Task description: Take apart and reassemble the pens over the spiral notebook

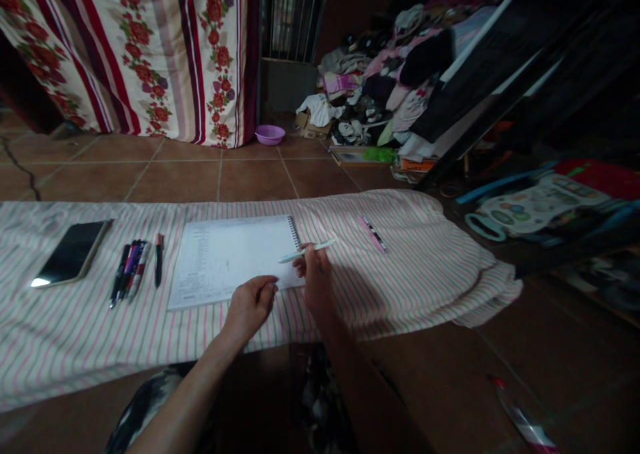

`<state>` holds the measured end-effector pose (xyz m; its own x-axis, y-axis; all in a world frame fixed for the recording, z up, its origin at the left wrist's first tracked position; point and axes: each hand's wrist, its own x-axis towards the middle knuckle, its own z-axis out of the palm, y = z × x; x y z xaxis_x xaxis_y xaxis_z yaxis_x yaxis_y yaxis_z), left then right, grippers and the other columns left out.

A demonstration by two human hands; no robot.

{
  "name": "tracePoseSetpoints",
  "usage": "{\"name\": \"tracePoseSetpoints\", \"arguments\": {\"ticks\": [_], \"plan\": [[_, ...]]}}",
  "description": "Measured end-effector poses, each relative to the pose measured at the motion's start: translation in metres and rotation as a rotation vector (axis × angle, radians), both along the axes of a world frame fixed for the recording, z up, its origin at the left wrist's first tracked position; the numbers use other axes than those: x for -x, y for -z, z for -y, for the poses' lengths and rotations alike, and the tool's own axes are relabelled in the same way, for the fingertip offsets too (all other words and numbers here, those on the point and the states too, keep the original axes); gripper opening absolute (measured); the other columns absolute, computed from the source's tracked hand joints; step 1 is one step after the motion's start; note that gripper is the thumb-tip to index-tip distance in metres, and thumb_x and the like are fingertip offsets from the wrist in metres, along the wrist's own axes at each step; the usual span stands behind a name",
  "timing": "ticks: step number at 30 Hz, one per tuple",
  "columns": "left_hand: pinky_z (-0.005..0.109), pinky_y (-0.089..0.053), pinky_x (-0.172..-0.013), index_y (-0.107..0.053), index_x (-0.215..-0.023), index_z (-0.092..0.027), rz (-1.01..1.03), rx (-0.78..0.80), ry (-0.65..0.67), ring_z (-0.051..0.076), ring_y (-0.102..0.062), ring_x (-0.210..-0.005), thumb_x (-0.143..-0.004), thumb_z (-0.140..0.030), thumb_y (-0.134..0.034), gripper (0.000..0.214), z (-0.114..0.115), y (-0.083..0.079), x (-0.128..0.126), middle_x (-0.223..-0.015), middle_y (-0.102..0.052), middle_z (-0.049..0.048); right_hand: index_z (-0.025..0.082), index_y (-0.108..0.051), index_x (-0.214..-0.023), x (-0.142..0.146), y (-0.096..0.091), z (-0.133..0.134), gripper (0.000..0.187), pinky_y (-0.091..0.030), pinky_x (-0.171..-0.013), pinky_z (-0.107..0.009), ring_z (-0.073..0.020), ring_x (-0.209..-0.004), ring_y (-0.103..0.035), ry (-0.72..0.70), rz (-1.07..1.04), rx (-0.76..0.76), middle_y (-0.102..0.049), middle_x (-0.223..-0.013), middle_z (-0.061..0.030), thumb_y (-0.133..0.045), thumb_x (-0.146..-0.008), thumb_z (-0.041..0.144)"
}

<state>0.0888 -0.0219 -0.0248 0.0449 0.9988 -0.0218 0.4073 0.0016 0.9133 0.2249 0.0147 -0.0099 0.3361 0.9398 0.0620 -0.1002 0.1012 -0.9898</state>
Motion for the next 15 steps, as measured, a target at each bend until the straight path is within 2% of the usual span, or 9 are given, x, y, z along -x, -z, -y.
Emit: {"name": "tracePoseSetpoints", "arguments": {"ticks": [3, 9, 15], "plan": [[0.028, -0.05, -0.069, -0.066, -0.099, -0.016, -0.151, -0.062, 0.069, 0.017, -0.065, -0.075, -0.083, -0.03, -0.043, 0.032, 0.0, -0.005, 0.001, -0.087, -0.071, 0.0078, 0.019, -0.047, -0.088, 0.002, -0.001, 0.0, 0.031, -0.042, -0.043, -0.019, -0.0103, -0.056, -0.06, -0.046, 0.025, -0.005, -0.064, -0.084, -0.0042, -0.036, -0.086, 0.048], [0.028, -0.048, -0.079, -0.066, -0.1, -0.015, -0.22, -0.111, 0.094, 0.018, -0.064, -0.084, -0.084, -0.028, -0.042, 0.032, 0.0, -0.008, 0.002, -0.092, -0.07, 0.0068, 0.018, -0.051, -0.088, 0.0, 0.007, -0.004, 0.022, -0.049, -0.053, -0.024, -0.0114, -0.054, -0.06, -0.02, 0.33, 0.009, -0.066, -0.075, -0.0037, -0.046, -0.082, 0.038], [0.028, -0.048, -0.079, -0.066, -0.101, -0.016, -0.222, -0.091, 0.093, 0.018, -0.064, -0.085, -0.084, -0.029, -0.042, 0.032, 0.0, -0.008, 0.002, -0.092, -0.071, 0.0065, 0.018, -0.053, -0.085, 0.0, 0.014, -0.005, 0.022, -0.05, -0.059, -0.025, -0.0127, -0.059, -0.061, -0.044, 0.506, -0.029, -0.067, -0.08, -0.0064, -0.04, -0.085, 0.036]]}}
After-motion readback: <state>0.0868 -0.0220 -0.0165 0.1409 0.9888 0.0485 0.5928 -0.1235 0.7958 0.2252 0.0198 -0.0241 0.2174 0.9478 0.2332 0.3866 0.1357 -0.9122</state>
